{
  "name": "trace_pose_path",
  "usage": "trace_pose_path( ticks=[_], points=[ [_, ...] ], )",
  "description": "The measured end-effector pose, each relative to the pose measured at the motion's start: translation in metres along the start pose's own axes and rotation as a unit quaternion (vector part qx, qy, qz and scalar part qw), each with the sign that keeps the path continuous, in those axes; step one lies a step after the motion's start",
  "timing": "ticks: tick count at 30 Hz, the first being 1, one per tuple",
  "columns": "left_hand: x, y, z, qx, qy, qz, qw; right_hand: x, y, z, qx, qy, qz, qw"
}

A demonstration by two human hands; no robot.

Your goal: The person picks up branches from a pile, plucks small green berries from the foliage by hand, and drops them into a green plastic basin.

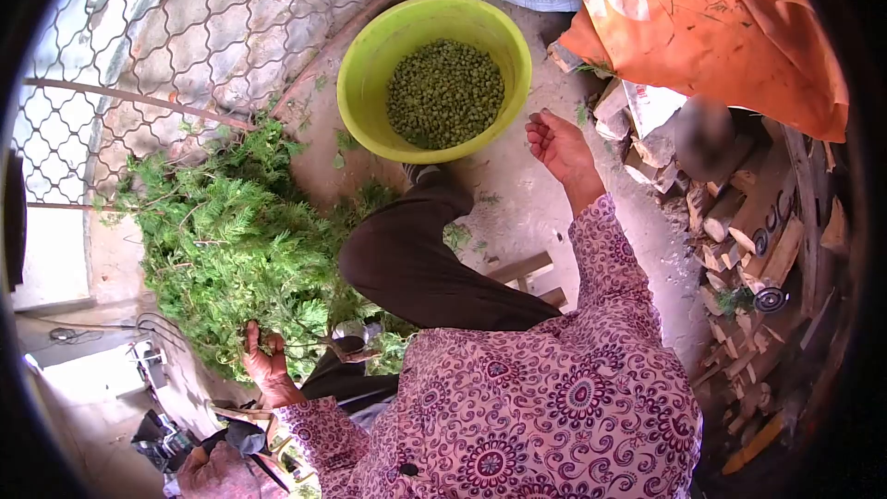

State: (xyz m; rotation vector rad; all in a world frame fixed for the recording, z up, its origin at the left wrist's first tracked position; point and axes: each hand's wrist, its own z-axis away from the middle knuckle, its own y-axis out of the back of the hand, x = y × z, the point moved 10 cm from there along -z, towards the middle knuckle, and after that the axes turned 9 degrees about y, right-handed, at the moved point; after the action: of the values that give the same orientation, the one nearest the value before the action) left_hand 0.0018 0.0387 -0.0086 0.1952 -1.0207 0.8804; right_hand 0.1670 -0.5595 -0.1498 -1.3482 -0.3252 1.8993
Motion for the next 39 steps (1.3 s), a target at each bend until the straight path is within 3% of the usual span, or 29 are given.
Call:
trace_pose_path(
  ticks=[9,13,20,39],
  points=[
    [0.002,-0.019,0.023,0.011,-0.018,-0.032,0.999,0.018,0.058,-0.003,0.061,-0.032,-0.013,0.998],
    [0.003,-0.015,0.031,0.042,-0.013,-0.042,0.998,0.033,0.063,0.001,0.068,-0.060,-0.023,0.996],
    [-0.002,-0.001,0.026,-0.002,0.006,-0.039,0.999,0.050,0.061,0.000,0.058,-0.088,-0.036,0.994],
    [-0.013,-0.004,-0.022,0.032,0.010,-0.039,0.999,0.036,0.058,-0.002,0.074,-0.072,0.048,0.993]
  ],
)
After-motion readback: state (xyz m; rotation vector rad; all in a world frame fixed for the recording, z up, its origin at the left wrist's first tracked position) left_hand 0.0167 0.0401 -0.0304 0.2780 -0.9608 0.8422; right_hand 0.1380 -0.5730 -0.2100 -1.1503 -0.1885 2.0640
